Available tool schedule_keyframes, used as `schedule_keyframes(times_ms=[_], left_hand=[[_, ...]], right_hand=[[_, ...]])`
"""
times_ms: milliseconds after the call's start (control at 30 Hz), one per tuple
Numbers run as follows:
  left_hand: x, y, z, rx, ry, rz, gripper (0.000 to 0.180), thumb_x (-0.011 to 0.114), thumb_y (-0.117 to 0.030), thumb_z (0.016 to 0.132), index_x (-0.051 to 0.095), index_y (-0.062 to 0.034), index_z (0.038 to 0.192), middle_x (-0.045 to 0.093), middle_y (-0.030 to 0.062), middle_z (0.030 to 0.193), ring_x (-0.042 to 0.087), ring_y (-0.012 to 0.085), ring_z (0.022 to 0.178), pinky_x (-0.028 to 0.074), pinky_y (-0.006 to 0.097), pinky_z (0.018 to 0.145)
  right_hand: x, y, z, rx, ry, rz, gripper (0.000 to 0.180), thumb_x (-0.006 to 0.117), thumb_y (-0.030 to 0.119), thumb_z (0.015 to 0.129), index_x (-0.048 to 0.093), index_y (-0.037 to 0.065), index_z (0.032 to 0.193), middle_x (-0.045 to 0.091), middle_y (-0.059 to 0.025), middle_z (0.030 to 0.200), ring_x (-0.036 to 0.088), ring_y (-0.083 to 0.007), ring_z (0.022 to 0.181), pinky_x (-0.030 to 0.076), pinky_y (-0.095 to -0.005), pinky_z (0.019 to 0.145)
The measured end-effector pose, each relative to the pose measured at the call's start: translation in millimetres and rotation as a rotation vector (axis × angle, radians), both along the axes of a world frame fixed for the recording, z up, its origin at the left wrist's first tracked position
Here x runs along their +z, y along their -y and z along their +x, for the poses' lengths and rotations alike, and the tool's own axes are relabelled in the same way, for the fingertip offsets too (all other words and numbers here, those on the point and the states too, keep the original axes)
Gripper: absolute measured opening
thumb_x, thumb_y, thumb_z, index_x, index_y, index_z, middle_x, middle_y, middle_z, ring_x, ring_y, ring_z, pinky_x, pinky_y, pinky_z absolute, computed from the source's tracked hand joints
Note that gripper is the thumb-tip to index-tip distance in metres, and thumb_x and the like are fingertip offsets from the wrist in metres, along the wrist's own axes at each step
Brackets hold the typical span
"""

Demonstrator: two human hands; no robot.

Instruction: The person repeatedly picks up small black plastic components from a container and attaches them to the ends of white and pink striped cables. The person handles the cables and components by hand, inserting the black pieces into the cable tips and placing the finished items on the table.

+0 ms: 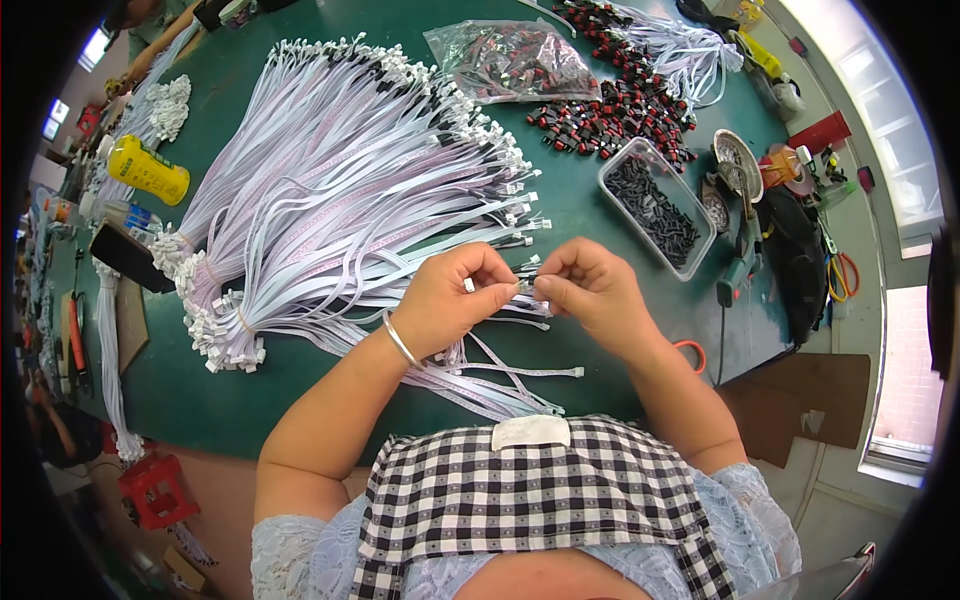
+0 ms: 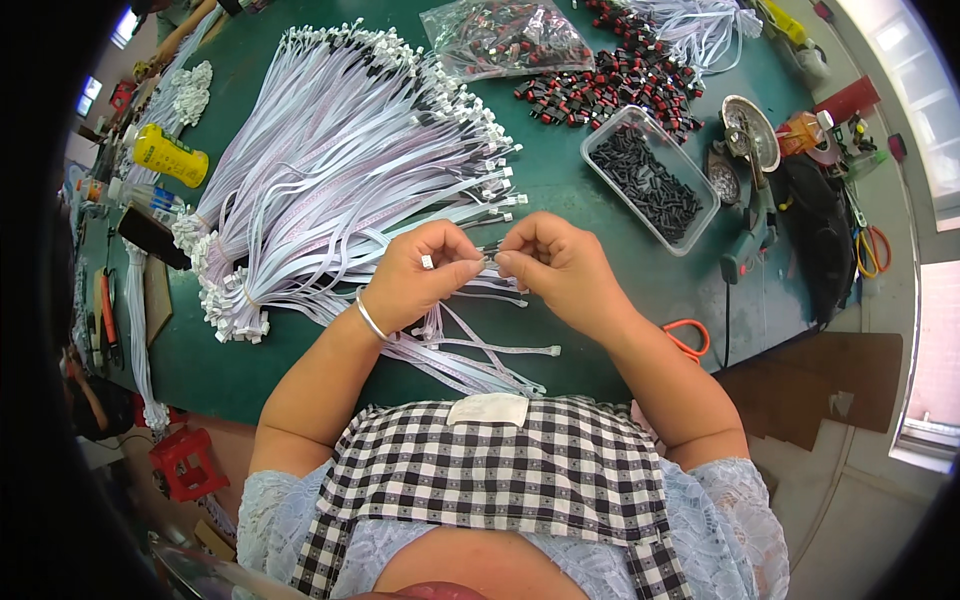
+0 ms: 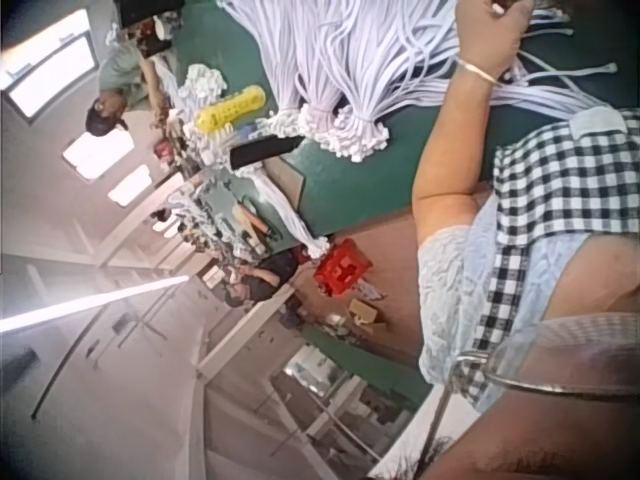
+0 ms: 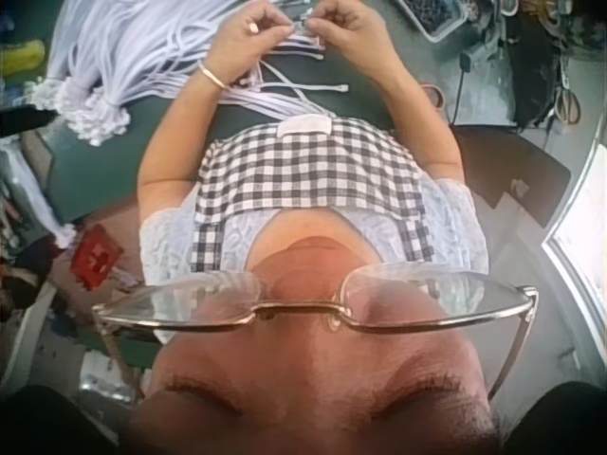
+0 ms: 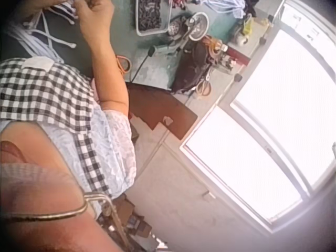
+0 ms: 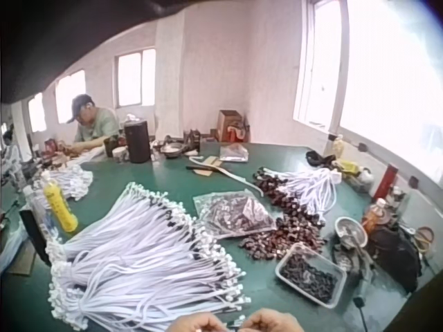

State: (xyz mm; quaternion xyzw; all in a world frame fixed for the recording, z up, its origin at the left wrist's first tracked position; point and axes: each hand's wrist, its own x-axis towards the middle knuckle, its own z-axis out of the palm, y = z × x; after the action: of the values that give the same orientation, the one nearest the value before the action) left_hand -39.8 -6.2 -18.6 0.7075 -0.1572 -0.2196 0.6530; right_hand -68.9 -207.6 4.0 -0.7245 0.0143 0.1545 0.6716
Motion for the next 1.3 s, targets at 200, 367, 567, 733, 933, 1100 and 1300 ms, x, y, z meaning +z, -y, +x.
schedule_keyframes(times_ms=[200,367,567,733,933,1100,1300], left_hand=[[-4.1,-1.5,1.6,-0.017,-0.014,0.018,0.008,0.068,-0.006,0.082,0.062,-0.0037,0.086,0.057,-0.0030,0.075,0.049,0.0018,0.063,0.040,0.017,0.055],[-1.3,-0.5,1.4,-0.026,-0.013,0.021,0.008,0.068,-0.007,0.082,0.062,-0.0037,0.087,0.058,-0.0029,0.075,0.049,0.0021,0.064,0.040,0.017,0.055],[0.9,-0.6,1.3,-0.025,-0.011,0.032,0.009,0.067,-0.007,0.083,0.063,-0.0038,0.089,0.059,-0.0027,0.076,0.050,0.0025,0.065,0.040,0.018,0.057],[0.1,-0.6,1.5,-0.024,-0.002,0.029,0.009,0.068,-0.007,0.082,0.063,-0.0037,0.089,0.059,-0.0024,0.077,0.050,0.0027,0.065,0.041,0.018,0.057],[-1.8,0.2,0.6,-0.026,0.024,0.051,0.009,0.068,-0.007,0.082,0.064,-0.0033,0.089,0.060,-0.0021,0.078,0.050,0.0027,0.066,0.041,0.018,0.058],[-1.4,0.0,1.2,-0.041,0.013,0.043,0.010,0.068,-0.007,0.082,0.063,-0.0031,0.089,0.060,-0.0022,0.079,0.050,0.0028,0.066,0.041,0.018,0.058],[-1.4,-1.9,2.8,-0.026,-0.007,0.026,0.010,0.068,-0.008,0.082,0.063,-0.0037,0.090,0.058,-0.0028,0.079,0.049,0.0027,0.066,0.041,0.018,0.058]], right_hand=[[-5.6,1.9,1.6,0.016,0.036,0.003,0.009,0.064,0.007,0.085,0.058,0.001,0.090,0.063,-0.0028,0.078,0.056,-0.0066,0.064,0.045,-0.0207,0.057],[-5.3,2.2,2.6,0.039,0.054,-0.014,0.009,0.063,0.006,0.086,0.058,0.001,0.090,0.062,-0.0028,0.079,0.055,-0.0069,0.065,0.045,-0.0214,0.058],[-5.6,3.2,3.1,0.062,0.061,-0.017,0.007,0.062,0.004,0.087,0.057,0.001,0.091,0.061,-0.0022,0.080,0.054,-0.0065,0.067,0.045,-0.0217,0.059],[-7.3,4.9,2.2,0.042,0.089,-0.010,0.007,0.061,0.004,0.087,0.057,0.001,0.092,0.060,-0.0021,0.080,0.053,-0.0065,0.067,0.044,-0.0217,0.059],[-3.8,3.3,3.1,0.073,0.073,-0.042,0.008,0.062,0.005,0.087,0.057,0.001,0.092,0.060,-0.0019,0.079,0.053,-0.0067,0.067,0.044,-0.0220,0.059],[-4.9,3.3,3.9,0.119,0.070,-0.094,0.008,0.061,0.005,0.087,0.058,0.001,0.092,0.060,-0.0017,0.079,0.053,-0.0069,0.067,0.044,-0.0223,0.060],[-9.1,2.2,2.2,0.113,0.120,-0.026,0.007,0.060,0.004,0.088,0.056,0.001,0.093,0.060,-0.0020,0.079,0.053,-0.0070,0.067,0.044,-0.0225,0.059]])
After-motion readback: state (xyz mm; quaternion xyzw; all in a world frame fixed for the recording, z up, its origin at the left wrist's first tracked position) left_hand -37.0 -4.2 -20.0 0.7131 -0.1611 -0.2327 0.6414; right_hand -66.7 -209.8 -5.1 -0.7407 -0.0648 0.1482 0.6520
